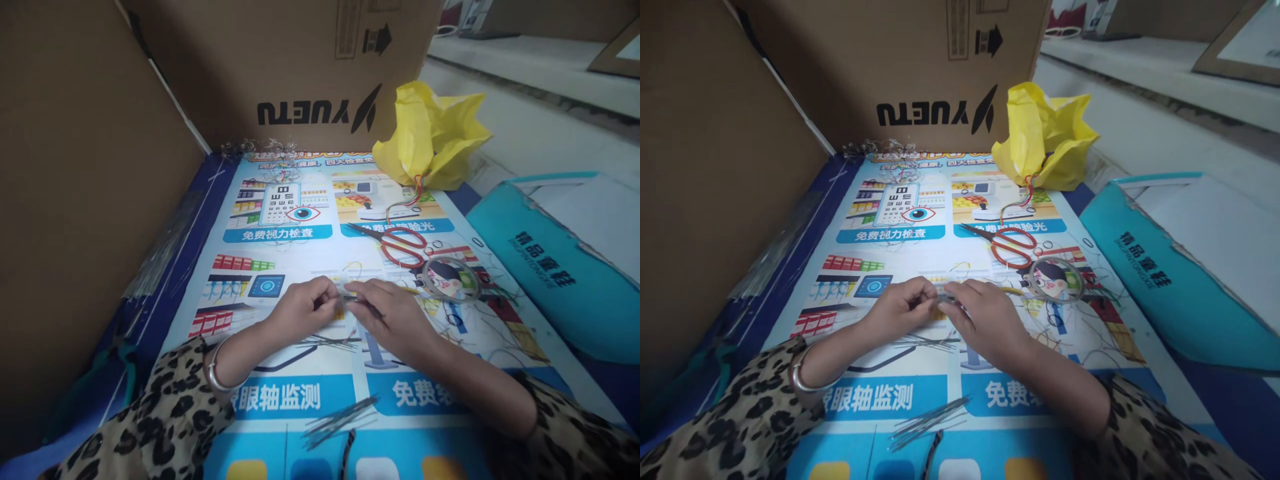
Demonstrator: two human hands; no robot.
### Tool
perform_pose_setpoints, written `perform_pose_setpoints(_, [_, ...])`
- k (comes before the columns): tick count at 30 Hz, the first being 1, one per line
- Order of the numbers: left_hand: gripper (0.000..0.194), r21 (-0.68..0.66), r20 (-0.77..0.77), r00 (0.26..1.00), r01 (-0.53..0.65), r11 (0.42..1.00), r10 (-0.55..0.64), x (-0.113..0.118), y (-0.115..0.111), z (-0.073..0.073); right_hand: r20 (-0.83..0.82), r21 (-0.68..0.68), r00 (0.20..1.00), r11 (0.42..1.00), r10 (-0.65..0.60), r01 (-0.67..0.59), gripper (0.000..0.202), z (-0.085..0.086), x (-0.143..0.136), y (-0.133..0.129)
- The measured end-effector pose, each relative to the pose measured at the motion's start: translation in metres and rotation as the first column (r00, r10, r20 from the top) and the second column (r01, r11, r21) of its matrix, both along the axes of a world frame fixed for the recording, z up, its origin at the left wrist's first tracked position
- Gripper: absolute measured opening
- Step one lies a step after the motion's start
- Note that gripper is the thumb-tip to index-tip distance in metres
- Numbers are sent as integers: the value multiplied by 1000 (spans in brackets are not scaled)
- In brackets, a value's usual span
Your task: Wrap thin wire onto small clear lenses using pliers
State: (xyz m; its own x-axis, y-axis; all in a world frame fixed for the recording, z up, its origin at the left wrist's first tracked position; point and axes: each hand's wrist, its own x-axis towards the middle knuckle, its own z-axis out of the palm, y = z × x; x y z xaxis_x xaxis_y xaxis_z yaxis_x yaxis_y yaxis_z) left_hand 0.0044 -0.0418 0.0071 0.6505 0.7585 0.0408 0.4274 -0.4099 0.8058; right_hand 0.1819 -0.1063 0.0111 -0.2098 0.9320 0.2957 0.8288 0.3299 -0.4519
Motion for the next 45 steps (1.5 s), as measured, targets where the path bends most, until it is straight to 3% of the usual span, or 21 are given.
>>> perform_pose_setpoints(9, [14,-32,6,997,72,997,-72,-1,0,0,-85,-1,990,994,-111,111,23,-4,4,7])
perform_pose_setpoints(17, [21,112,-125,977,188,976,-174,0,-2,4,-5,-15,994,994,-107,107,24,-5,4,5])
perform_pose_setpoints(25, [13,177,-118,991,79,981,-59,0,-4,0,154,-12,988,1000,-19,21,28,-8,3,3])
perform_pose_setpoints(29, [15,170,-138,986,114,979,-91,-1,-3,0,205,3,978,1000,24,-25,27,-8,3,3])
perform_pose_setpoints(35, [23,129,-152,973,193,973,-173,-3,-2,2,203,-5,979,1000,-20,21,28,-9,5,4])
perform_pose_setpoints(45, [21,53,-107,982,162,985,-156,-2,2,0,103,-54,991,994,-88,94,29,-8,4,2])
